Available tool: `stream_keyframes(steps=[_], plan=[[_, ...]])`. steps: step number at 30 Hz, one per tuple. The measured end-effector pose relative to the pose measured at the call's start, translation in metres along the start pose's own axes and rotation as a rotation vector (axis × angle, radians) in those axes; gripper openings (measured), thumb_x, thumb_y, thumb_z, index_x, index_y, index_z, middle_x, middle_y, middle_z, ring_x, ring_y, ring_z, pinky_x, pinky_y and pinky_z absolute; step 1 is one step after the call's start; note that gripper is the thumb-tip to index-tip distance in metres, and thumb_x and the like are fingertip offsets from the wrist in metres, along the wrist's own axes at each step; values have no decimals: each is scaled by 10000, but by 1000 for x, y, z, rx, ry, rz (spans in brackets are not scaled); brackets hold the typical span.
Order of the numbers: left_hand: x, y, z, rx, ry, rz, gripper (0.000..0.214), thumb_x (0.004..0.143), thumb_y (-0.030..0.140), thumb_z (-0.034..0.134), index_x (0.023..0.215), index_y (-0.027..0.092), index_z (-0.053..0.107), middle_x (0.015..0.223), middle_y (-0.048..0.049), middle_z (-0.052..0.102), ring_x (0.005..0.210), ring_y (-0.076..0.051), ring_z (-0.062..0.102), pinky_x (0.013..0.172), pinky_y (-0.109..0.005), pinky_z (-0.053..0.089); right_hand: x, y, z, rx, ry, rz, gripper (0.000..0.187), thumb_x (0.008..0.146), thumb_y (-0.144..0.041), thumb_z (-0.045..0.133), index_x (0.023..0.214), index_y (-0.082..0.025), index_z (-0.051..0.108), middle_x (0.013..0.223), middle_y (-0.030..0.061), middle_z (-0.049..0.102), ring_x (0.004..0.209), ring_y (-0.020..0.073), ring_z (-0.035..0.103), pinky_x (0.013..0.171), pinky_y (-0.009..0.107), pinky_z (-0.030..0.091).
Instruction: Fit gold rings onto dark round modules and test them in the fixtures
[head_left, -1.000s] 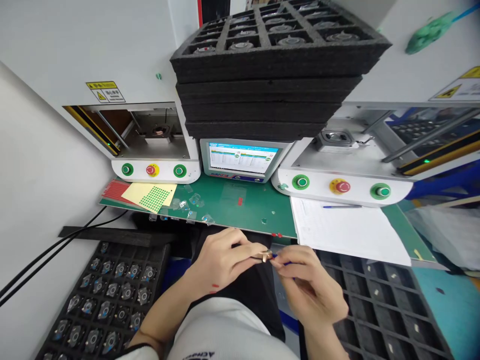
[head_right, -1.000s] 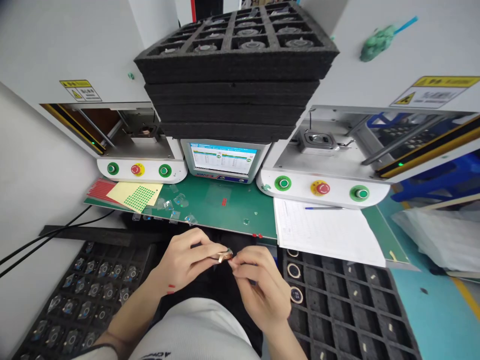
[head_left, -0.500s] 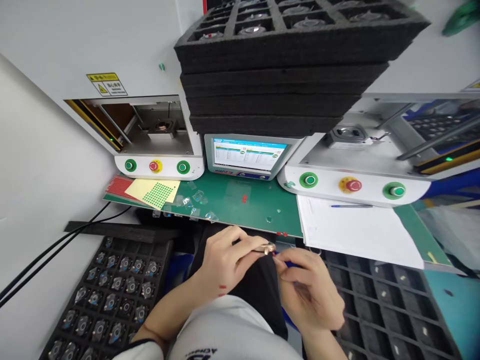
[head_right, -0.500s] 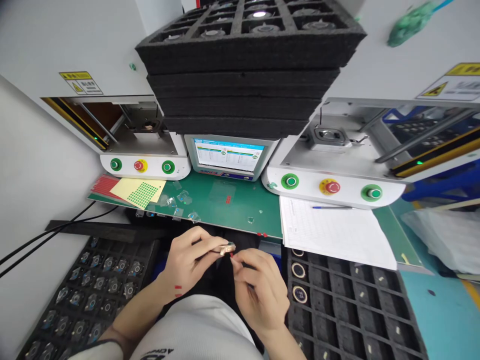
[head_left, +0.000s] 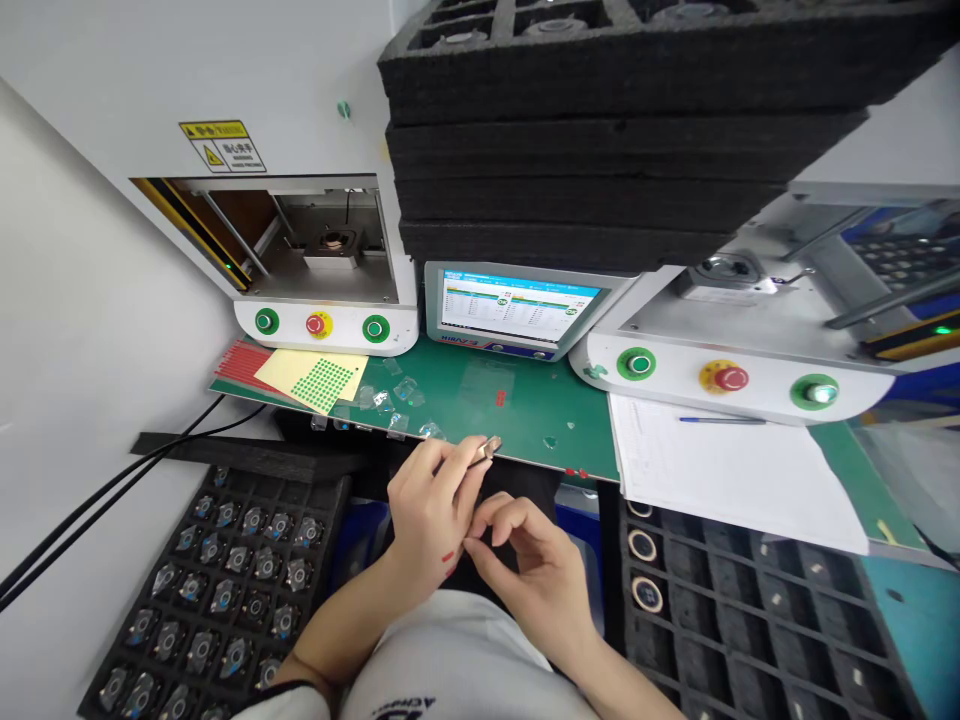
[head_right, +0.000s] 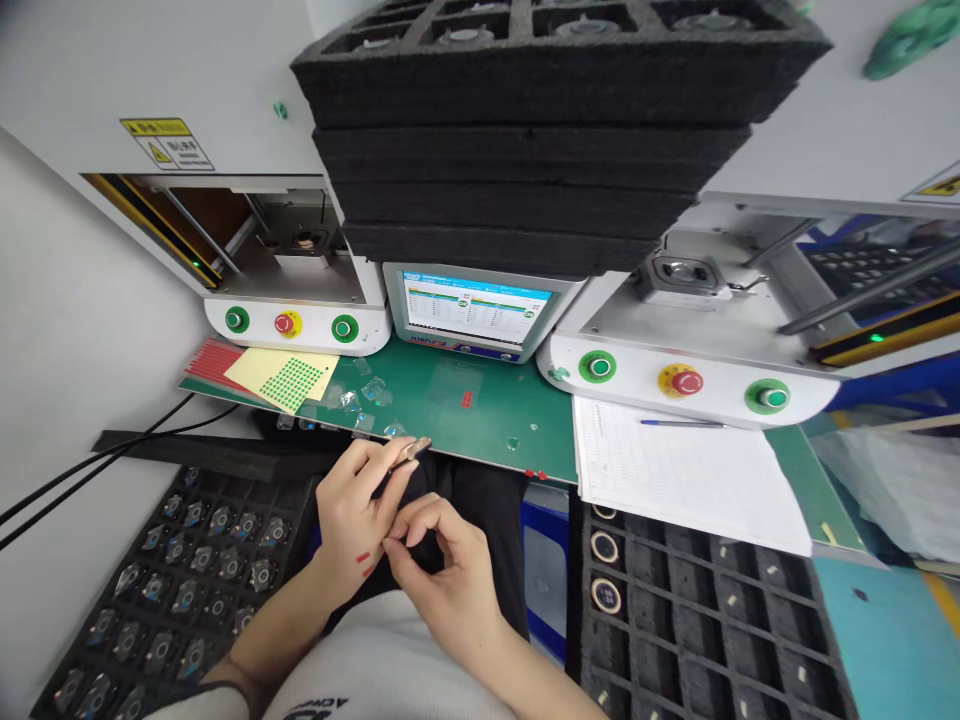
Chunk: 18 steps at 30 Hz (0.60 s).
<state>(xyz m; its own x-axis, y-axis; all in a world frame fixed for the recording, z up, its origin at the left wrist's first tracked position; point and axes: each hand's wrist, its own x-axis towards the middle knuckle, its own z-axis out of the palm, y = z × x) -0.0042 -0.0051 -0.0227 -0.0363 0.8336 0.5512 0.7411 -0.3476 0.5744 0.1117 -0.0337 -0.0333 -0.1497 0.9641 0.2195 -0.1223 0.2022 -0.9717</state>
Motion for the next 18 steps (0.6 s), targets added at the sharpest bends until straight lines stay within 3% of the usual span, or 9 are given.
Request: stream_keyframes(steps=[4, 7, 10, 13, 15, 18], plan=[[-5, -9, -1, -9, -7, -13, 188, 946, 206, 534, 1028, 194, 702, 737, -17, 643, 665, -118, 629, 626, -205, 512, 5, 9, 2, -52, 25, 85, 228, 729, -144, 732, 744, -209, 514, 726, -15, 586, 651, 117, 599, 597, 217, 515], [-9, -27, -7, -85, -20, -87, 195, 926, 188, 550, 1036, 197, 711, 761, -18, 655, 680, -114, 637, 654, -199, 518, 20, 34, -2, -149, -62, 177, 267, 738, -355, 743, 743, -201, 524, 679, -23, 564, 598, 122, 582, 574, 245, 516], [-17, -57, -20, -219, -19, -316, 182, 900, 210, 577, 995, 191, 731, 832, -28, 683, 765, -125, 663, 736, -203, 531, 51, 78, -8, -272, -64, 223, 305, 817, -462, 640, 740, -187, 531, 626, -28, 550, 570, 120, 562, 575, 261, 506], [-28, -86, -35, -424, 10, -639, 183, 865, 289, 619, 941, 169, 734, 889, -46, 713, 838, -160, 690, 772, -224, 555, 97, 126, -4, -412, -58, 253, 265, 882, -399, 618, 787, -156, 571, 690, -21, 580, 622, 112, 574, 644, 282, 516], [-36, -99, -42, -545, 44, -817, 233, 814, 344, 674, 926, 144, 718, 896, -66, 733, 840, -188, 705, 751, -245, 575, 128, 150, 9, -491, -115, 280, 223, 918, -358, 599, 902, -136, 613, 817, 3, 631, 702, 119, 611, 689, 301, 535], [-45, -106, -44, -646, 122, -972, 346, 728, 420, 751, 900, 129, 677, 879, -87, 748, 758, -201, 715, 670, -260, 589, 166, 173, 35, -595, -197, 318, 242, 932, -337, 589, 1070, -140, 616, 1025, 51, 651, 866, 159, 645, 773, 353, 554]])
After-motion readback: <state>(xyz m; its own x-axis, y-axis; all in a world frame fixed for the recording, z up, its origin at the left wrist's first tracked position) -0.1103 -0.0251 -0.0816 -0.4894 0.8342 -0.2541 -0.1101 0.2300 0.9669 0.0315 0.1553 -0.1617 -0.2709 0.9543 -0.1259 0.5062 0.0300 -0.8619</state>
